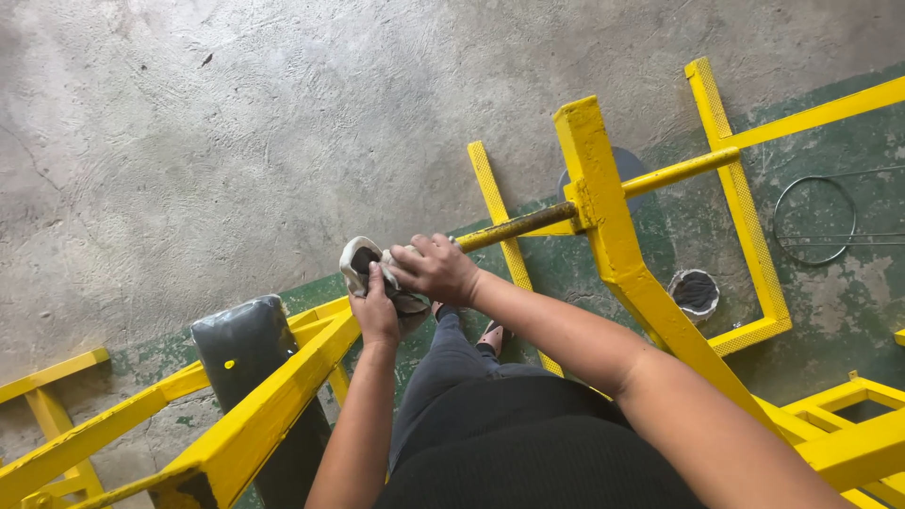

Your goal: The person wipes a yellow metal frame with a cloth, then sprays it with a cleaning solution from a spray bottle and continues wiping. They move along the frame, cleaning different sections and bars with the cloth.

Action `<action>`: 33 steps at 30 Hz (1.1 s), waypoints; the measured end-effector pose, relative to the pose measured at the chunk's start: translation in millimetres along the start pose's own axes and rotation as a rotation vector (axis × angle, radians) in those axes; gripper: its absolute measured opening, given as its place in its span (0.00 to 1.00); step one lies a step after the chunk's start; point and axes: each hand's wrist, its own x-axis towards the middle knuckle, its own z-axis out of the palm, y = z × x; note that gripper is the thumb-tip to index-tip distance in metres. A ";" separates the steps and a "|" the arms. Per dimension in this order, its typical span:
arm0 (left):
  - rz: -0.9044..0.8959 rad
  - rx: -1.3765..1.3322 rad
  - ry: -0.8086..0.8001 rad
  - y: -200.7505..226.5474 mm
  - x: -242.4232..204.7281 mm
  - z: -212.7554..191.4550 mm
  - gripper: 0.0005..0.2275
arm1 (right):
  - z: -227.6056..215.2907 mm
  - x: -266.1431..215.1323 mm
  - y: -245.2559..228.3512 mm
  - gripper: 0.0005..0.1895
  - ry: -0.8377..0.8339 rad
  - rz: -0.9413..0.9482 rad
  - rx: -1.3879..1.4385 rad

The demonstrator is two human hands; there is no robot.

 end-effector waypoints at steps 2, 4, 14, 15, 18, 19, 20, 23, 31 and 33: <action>0.065 0.049 -0.012 2.8 -2.4 8.9 0.16 | -6.0 -6.9 5.6 0.18 0.008 -0.014 -0.019; 0.130 0.099 -0.025 3.9 -4.8 16.4 0.18 | -8.5 -16.4 11.7 0.20 0.016 -0.027 -0.038; 0.461 0.745 -0.046 19.8 -23.5 51.6 0.19 | -32.9 -71.8 61.9 0.23 -0.021 0.090 -0.187; 0.454 0.809 -0.041 22.4 -24.6 54.0 0.18 | -34.4 -75.9 65.8 0.22 -0.050 0.128 -0.187; 0.441 0.887 -0.033 24.0 -24.6 58.0 0.17 | -39.5 -80.2 78.6 0.21 -0.078 0.203 -0.114; 0.442 0.887 -0.030 25.1 -25.4 57.8 0.17 | -40.9 -81.1 80.9 0.21 -0.076 0.200 -0.113; 0.450 0.917 -0.026 25.8 -26.1 58.1 0.17 | -42.6 -82.9 83.1 0.21 -0.114 0.242 -0.106; 0.466 0.968 -0.013 29.5 -28.6 62.1 0.18 | -49.4 -86.8 92.8 0.21 -0.202 0.316 -0.112; 0.504 1.044 -0.004 33.0 -35.6 63.8 0.18 | -79.8 -87.0 110.0 0.24 -0.413 0.433 -0.053; 0.478 1.095 -0.003 34.1 -37.0 65.3 0.17 | -79.3 -93.6 117.3 0.24 -0.473 0.449 -0.056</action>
